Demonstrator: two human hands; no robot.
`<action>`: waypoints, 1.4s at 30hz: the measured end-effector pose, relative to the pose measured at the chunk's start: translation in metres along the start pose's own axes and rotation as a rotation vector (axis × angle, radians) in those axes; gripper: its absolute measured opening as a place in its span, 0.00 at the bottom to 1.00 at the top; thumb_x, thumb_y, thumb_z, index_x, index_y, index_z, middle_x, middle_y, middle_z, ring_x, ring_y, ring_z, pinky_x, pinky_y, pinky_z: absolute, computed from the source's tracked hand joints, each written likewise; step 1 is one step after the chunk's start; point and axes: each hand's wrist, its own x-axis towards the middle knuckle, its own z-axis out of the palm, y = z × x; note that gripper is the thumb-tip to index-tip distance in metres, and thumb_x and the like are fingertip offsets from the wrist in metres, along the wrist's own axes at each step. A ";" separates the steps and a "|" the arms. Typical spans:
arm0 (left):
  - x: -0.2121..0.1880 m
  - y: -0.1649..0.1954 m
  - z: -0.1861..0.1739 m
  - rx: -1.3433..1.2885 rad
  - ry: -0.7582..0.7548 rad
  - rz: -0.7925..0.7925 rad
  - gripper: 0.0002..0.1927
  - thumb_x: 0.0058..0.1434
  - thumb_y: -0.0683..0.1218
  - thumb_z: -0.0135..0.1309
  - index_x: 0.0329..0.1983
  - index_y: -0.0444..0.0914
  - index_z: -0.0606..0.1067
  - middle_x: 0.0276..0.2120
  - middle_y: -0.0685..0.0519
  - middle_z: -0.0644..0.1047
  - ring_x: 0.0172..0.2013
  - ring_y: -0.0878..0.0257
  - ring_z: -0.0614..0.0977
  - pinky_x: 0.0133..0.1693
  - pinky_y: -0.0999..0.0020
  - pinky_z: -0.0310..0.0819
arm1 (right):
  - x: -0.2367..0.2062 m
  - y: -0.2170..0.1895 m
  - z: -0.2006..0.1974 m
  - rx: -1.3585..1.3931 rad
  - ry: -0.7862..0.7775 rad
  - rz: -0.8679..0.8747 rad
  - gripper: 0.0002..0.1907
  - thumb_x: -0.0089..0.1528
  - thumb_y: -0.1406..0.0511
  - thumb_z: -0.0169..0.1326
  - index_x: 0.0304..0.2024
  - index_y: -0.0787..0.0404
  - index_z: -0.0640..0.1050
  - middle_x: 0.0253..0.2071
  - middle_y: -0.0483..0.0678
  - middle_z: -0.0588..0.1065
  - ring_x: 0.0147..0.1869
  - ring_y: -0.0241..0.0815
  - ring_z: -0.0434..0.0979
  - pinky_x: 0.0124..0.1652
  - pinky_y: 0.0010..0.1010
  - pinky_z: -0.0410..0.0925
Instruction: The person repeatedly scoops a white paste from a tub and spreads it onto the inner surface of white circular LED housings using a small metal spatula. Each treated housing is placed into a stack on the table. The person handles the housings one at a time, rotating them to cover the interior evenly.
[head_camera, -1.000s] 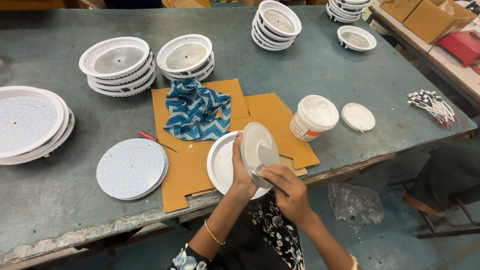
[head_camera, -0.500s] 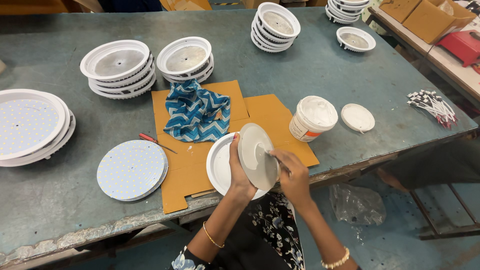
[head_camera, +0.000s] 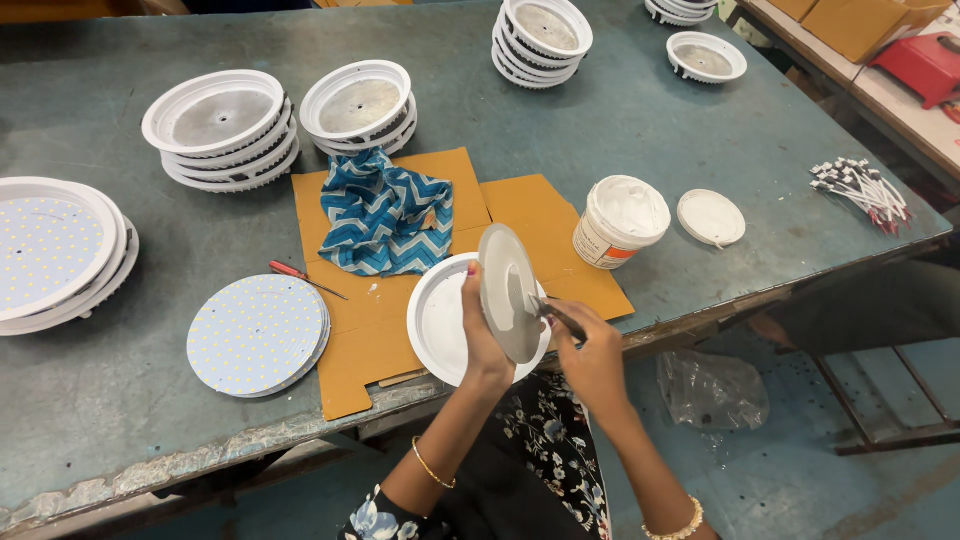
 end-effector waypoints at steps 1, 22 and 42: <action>0.000 -0.004 -0.001 0.007 -0.004 0.044 0.37 0.66 0.70 0.41 0.65 0.38 0.65 0.47 0.45 0.72 0.43 0.58 0.78 0.40 0.61 0.76 | -0.001 0.000 0.003 -0.012 0.004 0.019 0.12 0.61 0.73 0.55 0.48 0.66 0.81 0.44 0.53 0.82 0.45 0.41 0.84 0.47 0.29 0.73; -0.005 -0.005 0.005 0.445 -0.203 0.583 0.52 0.65 0.74 0.42 0.77 0.33 0.53 0.73 0.40 0.59 0.74 0.47 0.59 0.72 0.53 0.50 | 0.003 -0.032 -0.011 0.171 -0.066 0.237 0.13 0.61 0.64 0.60 0.42 0.68 0.83 0.35 0.50 0.84 0.38 0.33 0.81 0.41 0.27 0.72; 0.003 -0.012 -0.030 0.285 -0.179 0.492 0.45 0.68 0.71 0.39 0.78 0.38 0.54 0.67 0.46 0.64 0.65 0.59 0.69 0.63 0.64 0.65 | -0.002 -0.047 0.010 0.141 -0.082 0.250 0.13 0.60 0.64 0.61 0.41 0.69 0.83 0.33 0.51 0.84 0.36 0.38 0.82 0.41 0.30 0.74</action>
